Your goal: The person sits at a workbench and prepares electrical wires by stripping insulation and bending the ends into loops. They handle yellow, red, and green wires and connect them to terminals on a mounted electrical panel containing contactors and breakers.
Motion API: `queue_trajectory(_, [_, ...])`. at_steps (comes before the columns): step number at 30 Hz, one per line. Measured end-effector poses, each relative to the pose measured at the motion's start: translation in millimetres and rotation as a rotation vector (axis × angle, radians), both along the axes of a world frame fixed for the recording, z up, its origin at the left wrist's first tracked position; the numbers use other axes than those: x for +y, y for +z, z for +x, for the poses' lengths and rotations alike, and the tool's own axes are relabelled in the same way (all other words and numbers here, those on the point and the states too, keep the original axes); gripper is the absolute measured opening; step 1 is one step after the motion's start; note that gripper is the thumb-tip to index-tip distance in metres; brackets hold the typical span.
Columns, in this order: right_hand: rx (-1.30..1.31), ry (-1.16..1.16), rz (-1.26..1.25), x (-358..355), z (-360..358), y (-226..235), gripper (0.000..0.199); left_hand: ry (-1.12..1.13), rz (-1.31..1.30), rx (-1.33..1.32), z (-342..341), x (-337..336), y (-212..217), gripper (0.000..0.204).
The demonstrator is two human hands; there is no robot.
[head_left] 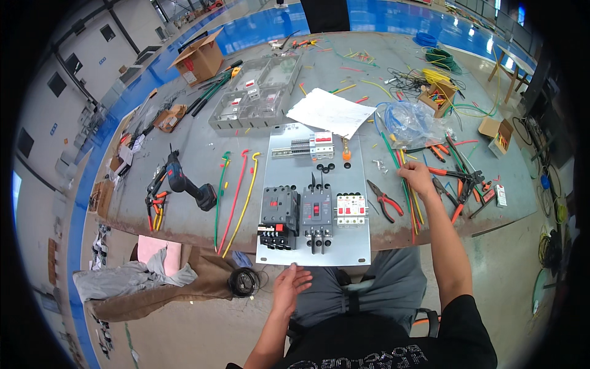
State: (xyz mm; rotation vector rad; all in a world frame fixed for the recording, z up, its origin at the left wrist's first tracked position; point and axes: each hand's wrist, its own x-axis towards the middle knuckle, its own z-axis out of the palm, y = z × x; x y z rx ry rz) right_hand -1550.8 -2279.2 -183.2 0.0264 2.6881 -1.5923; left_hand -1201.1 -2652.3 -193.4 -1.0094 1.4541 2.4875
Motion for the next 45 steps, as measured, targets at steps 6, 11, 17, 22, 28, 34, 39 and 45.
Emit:
queue_trajectory(6, [-0.032, 0.143, -0.46, -6.9, 33.0, 63.3, 0.014, -0.234, -0.098, 0.067, 2.4, 22.0, 6.6, 0.031])
queue_trajectory(11, [0.013, 0.342, -0.5, -42.6, 124.4, 127.4, 0.014, -0.344, -0.237, 0.331, -16.5, 50.6, 67.1, 0.031])
queue_trajectory(17, [-0.3, 0.536, -0.718, -89.0, 235.1, 103.6, 0.012, -0.336, -0.182, 0.643, -88.6, 79.2, 138.2, 0.038])
queue_trajectory(22, [-0.428, 0.554, -0.865, -106.1, 271.1, 81.3, 0.016, -0.358, -0.024, 0.567, -84.0, 82.9, 119.5, 0.029])
queue_trajectory(28, [-0.412, 0.551, -0.715, -106.5, 280.8, 70.9, 0.025, -0.204, -0.109, 0.4, -88.0, 86.2, 121.5, 0.024])
queue_trajectory(34, [-0.546, 0.594, -0.745, -107.5, 277.2, 78.0, 0.026, -0.105, -0.044, 0.415, -97.0, 71.1, 125.1, 0.026])
queue_trajectory(39, [-0.596, 0.608, -0.867, -111.7, 283.1, 71.2, 0.024, -0.147, 0.017, 0.42, -98.1, 70.0, 124.0, 0.031])
queue_trajectory(45, [-0.551, 0.625, -0.812, -108.9, 284.9, 63.8, 0.026, -0.167, 0.031, 0.441, -98.3, 78.9, 121.8, 0.028])
